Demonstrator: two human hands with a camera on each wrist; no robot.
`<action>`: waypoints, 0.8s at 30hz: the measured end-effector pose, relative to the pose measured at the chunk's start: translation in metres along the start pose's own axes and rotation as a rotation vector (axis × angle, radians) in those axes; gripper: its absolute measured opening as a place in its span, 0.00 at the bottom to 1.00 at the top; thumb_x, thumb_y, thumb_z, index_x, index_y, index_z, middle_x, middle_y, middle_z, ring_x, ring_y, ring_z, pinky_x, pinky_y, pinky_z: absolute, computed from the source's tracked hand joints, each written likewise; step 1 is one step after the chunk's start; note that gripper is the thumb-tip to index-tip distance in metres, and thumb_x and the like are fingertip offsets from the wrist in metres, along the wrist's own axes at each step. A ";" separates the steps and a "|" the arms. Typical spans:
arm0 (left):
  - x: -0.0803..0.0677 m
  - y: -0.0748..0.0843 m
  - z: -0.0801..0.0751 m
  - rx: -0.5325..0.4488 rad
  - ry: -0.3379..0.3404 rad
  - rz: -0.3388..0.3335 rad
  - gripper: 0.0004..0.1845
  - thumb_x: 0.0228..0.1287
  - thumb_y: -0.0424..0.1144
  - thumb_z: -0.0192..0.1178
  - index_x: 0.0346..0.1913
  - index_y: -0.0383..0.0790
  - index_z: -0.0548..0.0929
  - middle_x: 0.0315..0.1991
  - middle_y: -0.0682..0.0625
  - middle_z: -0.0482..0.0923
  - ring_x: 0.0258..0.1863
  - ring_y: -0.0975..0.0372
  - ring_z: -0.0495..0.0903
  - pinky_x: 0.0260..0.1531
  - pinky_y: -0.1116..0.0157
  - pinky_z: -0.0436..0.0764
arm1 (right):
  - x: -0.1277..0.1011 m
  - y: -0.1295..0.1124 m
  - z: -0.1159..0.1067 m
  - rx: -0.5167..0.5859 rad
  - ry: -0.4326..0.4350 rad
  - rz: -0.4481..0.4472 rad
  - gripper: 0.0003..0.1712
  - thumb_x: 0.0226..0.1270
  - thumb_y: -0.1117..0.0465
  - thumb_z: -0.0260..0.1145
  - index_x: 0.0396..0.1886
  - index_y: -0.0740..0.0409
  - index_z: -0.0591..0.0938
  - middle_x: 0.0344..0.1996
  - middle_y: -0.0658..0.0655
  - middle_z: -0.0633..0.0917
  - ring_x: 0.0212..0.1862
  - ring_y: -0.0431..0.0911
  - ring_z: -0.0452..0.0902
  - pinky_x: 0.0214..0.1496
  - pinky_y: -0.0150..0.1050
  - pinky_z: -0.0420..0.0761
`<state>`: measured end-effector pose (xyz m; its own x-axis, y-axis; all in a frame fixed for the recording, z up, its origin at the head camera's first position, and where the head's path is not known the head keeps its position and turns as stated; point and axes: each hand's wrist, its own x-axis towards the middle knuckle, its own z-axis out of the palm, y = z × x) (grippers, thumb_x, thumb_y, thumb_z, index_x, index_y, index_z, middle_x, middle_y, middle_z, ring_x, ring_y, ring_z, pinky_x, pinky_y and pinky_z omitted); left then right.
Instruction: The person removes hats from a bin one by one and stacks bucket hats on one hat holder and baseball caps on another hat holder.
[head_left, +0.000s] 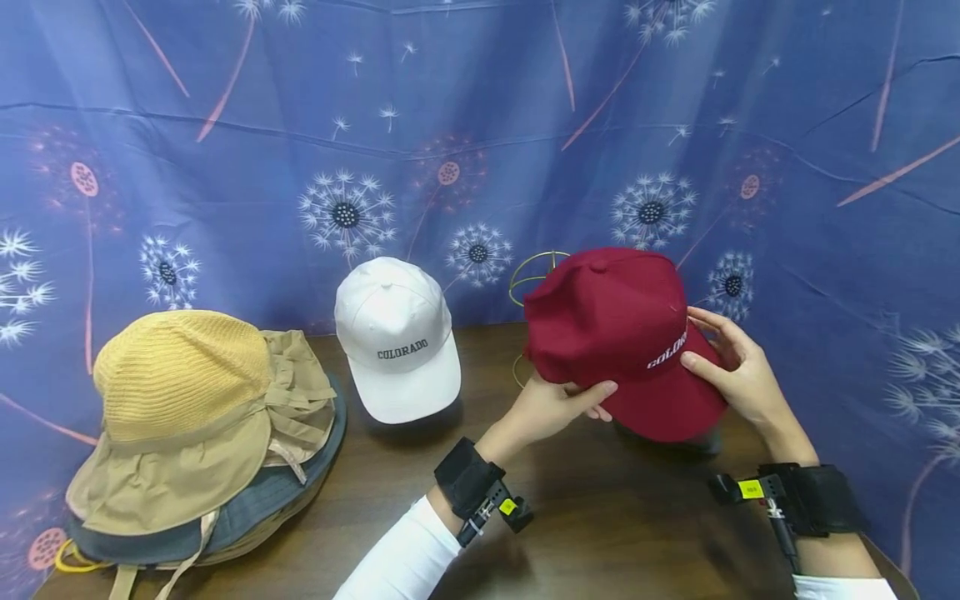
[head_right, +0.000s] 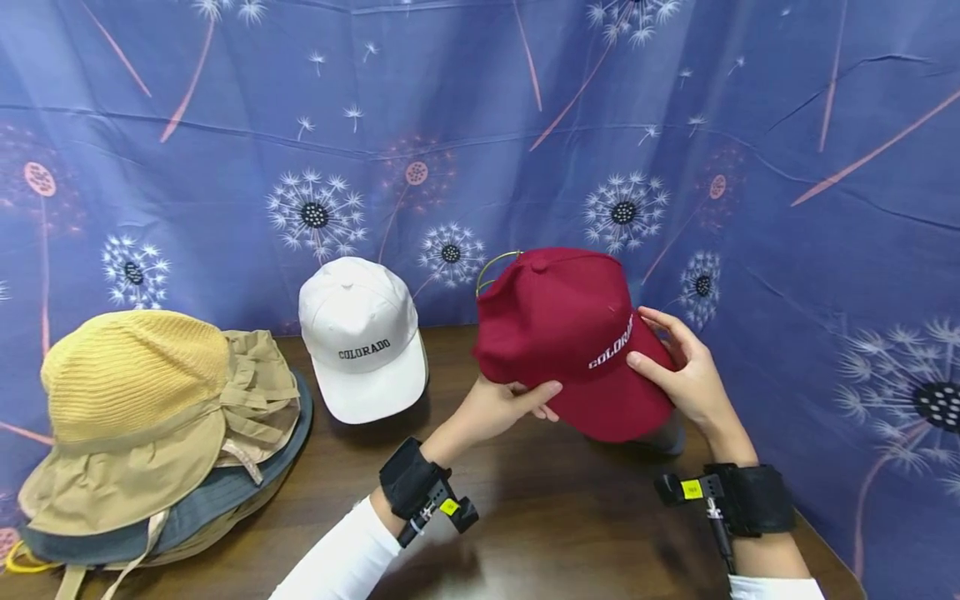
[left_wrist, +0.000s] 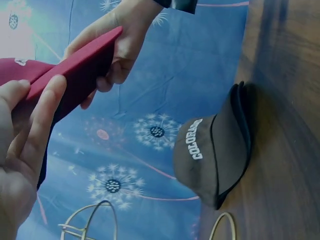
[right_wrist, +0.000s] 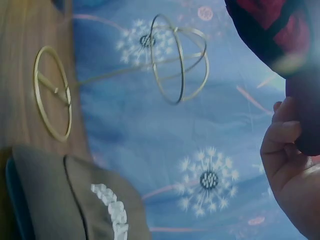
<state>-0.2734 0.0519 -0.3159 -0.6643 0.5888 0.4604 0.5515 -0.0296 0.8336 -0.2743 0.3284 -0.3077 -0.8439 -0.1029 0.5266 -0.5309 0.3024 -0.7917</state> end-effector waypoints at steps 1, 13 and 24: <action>-0.002 0.003 -0.001 0.015 0.015 0.024 0.08 0.65 0.33 0.60 0.43 0.33 0.75 0.30 0.34 0.85 0.29 0.51 0.87 0.31 0.70 0.85 | 0.002 -0.002 0.002 0.024 -0.003 -0.006 0.35 0.64 0.74 0.58 0.71 0.53 0.64 0.59 0.39 0.74 0.53 0.26 0.76 0.39 0.22 0.82; -0.017 0.025 -0.002 0.167 0.209 0.252 0.09 0.61 0.25 0.60 0.43 0.27 0.75 0.27 0.34 0.84 0.28 0.49 0.87 0.25 0.80 0.73 | 0.018 -0.020 0.045 0.567 0.050 -0.053 0.31 0.71 0.73 0.50 0.72 0.56 0.59 0.54 0.47 0.80 0.45 0.35 0.84 0.39 0.28 0.85; -0.028 0.018 -0.005 0.297 0.403 0.399 0.04 0.60 0.23 0.60 0.37 0.29 0.78 0.27 0.38 0.86 0.28 0.54 0.87 0.30 0.80 0.79 | 0.035 -0.025 0.091 0.753 0.033 -0.036 0.28 0.74 0.69 0.44 0.72 0.63 0.57 0.53 0.47 0.80 0.48 0.36 0.81 0.44 0.29 0.85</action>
<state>-0.2470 0.0309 -0.3125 -0.4849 0.2275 0.8444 0.8733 0.0754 0.4812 -0.2974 0.2311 -0.2980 -0.8287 -0.0687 0.5555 -0.4774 -0.4313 -0.7655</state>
